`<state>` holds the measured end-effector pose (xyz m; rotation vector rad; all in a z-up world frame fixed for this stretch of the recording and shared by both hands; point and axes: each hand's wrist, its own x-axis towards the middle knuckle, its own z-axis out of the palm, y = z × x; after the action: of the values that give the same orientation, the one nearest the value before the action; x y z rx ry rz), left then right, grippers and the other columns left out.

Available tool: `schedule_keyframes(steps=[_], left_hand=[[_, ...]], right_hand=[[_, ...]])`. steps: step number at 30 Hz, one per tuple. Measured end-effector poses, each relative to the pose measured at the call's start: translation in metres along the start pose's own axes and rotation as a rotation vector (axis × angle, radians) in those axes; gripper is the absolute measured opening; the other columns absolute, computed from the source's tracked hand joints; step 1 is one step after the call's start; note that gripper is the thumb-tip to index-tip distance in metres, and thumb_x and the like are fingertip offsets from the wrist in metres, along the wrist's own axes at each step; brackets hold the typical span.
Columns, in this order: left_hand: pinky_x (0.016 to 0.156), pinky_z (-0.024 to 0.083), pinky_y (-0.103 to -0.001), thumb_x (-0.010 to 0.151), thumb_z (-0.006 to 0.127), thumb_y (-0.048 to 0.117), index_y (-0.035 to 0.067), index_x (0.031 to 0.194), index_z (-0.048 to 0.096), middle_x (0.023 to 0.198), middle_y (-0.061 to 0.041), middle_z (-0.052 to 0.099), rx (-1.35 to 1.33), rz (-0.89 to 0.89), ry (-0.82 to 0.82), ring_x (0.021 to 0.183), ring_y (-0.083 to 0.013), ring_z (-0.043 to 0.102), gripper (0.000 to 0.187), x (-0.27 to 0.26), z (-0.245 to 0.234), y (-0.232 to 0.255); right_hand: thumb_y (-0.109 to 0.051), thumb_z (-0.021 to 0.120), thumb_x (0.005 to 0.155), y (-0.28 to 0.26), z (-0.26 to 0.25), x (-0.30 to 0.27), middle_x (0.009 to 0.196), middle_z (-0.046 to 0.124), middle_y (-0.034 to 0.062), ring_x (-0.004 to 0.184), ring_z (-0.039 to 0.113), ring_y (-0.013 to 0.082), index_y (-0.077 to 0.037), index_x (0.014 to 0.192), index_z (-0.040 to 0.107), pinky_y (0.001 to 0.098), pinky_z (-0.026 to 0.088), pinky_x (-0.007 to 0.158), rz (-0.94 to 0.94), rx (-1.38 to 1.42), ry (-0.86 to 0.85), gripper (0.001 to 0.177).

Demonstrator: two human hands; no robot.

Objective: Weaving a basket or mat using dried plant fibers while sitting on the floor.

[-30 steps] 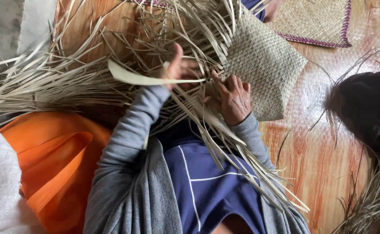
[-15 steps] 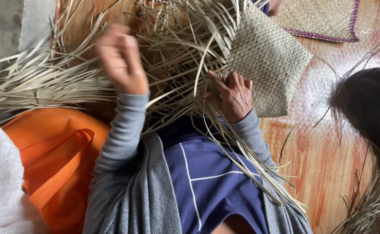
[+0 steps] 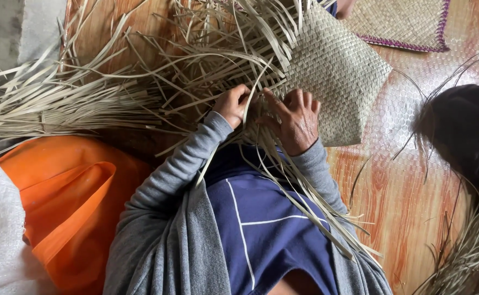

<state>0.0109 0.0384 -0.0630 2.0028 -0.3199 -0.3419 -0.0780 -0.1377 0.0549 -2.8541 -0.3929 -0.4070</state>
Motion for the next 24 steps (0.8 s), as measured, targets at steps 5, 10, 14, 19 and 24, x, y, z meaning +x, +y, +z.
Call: schedule_keyframes(steps=[5,10,14,19,24], left_hand=[[0.072,0.055,-0.035,0.093,0.074,0.037,0.017,0.092,0.075,0.076,-0.007,0.074,-0.257,0.004,-0.033,0.076,-0.0239,0.072,0.02,0.025,0.019,-0.027],[0.07,0.056,-0.037,0.097,0.073,0.037,0.011,0.095,0.074,0.076,-0.009,0.072,-0.267,0.152,-0.044,0.074,-0.021,0.067,0.026,0.023,-0.019,0.013],[0.069,0.058,-0.031,0.094,0.076,0.035,0.012,0.093,0.075,0.073,-0.005,0.07,-0.342,0.119,-0.019,0.072,-0.0149,0.067,0.023,0.026,-0.031,0.036],[0.067,0.054,-0.028,0.095,0.075,0.03,0.013,0.094,0.076,0.073,-0.003,0.069,-0.341,0.14,-0.029,0.072,-0.012,0.064,0.017,0.033,-0.044,0.037],[0.064,0.052,-0.027,0.094,0.078,0.026,0.011,0.092,0.076,0.071,-0.004,0.069,-0.368,0.151,-0.003,0.069,-0.0116,0.063,0.015,0.03,-0.036,0.024]], right_hand=[[-0.063,0.06,0.095,-0.021,-0.016,0.016,0.108,0.055,0.0089,0.11,0.048,0.028,-0.023,0.119,0.074,0.055,0.027,0.104,-0.26,0.001,0.126,0.049],[-0.054,0.048,0.101,-0.036,-0.014,0.018,0.106,0.068,0.0108,0.108,0.064,0.0289,-0.011,0.112,0.073,0.0581,0.035,0.111,-0.534,0.405,0.065,0.051],[-0.031,0.051,0.106,-0.039,-0.033,0.007,0.098,0.07,0.0229,0.095,0.071,0.0452,-0.004,0.119,0.07,0.0598,0.055,0.089,-0.626,0.933,-0.333,0.036],[-0.03,0.054,0.104,-0.012,-0.021,-0.016,0.098,0.069,0.0341,0.091,0.07,0.0547,0.002,0.129,0.064,0.0614,0.057,0.077,-0.381,0.929,-0.536,0.041],[-0.021,0.065,0.099,0.016,-0.004,-0.024,0.11,0.072,0.0287,0.101,0.07,0.047,0.0,0.142,0.054,0.0583,0.056,0.083,-0.117,0.904,-0.544,0.049]])
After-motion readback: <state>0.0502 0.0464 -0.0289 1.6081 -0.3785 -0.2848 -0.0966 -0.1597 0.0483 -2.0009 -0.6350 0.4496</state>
